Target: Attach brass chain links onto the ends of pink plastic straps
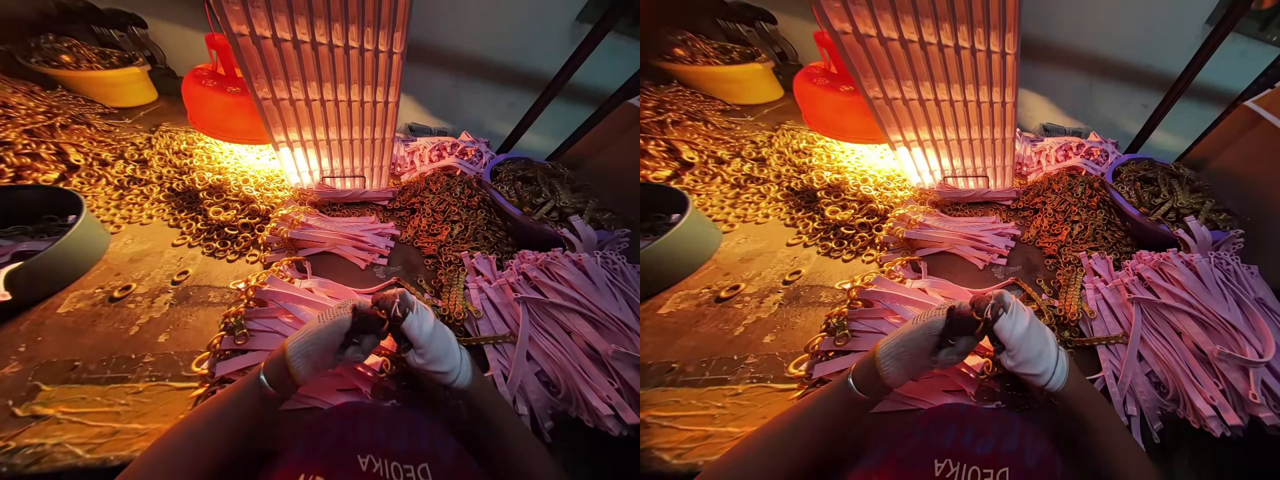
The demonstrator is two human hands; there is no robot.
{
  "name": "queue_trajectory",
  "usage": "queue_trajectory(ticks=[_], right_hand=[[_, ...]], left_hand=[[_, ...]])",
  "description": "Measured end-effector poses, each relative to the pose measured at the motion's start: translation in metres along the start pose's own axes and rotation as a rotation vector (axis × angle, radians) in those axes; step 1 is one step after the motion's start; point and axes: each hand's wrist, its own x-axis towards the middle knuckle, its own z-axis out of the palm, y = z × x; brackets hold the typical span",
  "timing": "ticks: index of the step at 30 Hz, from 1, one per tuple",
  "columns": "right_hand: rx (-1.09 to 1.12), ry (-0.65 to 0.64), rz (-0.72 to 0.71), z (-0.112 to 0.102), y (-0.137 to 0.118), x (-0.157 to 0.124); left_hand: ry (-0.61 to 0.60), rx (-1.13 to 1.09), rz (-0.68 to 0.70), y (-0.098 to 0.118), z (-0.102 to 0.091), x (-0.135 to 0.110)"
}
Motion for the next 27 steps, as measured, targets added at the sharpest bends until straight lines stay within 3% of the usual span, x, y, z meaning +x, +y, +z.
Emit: queue_trajectory(ticks=[3, 6, 9, 12, 16, 18, 20, 23, 25, 27], right_hand=[[-0.207, -0.036, 0.105, 0.002, 0.001, -0.002], [-0.469, -0.088, 0.171, 0.001, 0.002, -0.005], [-0.542, -0.155, 0.14, 0.0, 0.001, -0.004], [-0.496, -0.099, 0.134, 0.008, -0.005, -0.002], [-0.499, 0.142, 0.222, 0.028, -0.007, -0.005], [-0.464, 0.183, 0.282, 0.032, 0.0, -0.008], [-0.391, 0.238, 0.354, 0.03, 0.011, -0.01], [-0.193, 0.341, 0.448, 0.023, 0.026, -0.012], [-0.072, 0.356, 0.478, 0.021, 0.031, -0.013], [-0.005, 0.333, 0.496, 0.021, 0.032, -0.014]], left_hand=[[-0.011, 0.074, -0.064, -0.001, -0.002, 0.002], [0.162, 0.344, 0.149, 0.002, -0.004, 0.001], [0.151, 0.566, 0.26, 0.006, -0.004, -0.003], [0.05, 0.433, 0.194, 0.008, 0.001, -0.005], [0.107, 0.092, 0.087, 0.007, 0.004, 0.002], [0.119, 0.148, 0.078, 0.01, -0.001, 0.017], [0.156, 0.468, 0.159, 0.02, -0.01, 0.041], [0.287, 1.235, 0.392, 0.039, -0.024, 0.093], [0.309, 1.451, 0.431, 0.048, -0.032, 0.128], [0.3, 1.531, 0.404, 0.049, -0.035, 0.155]])
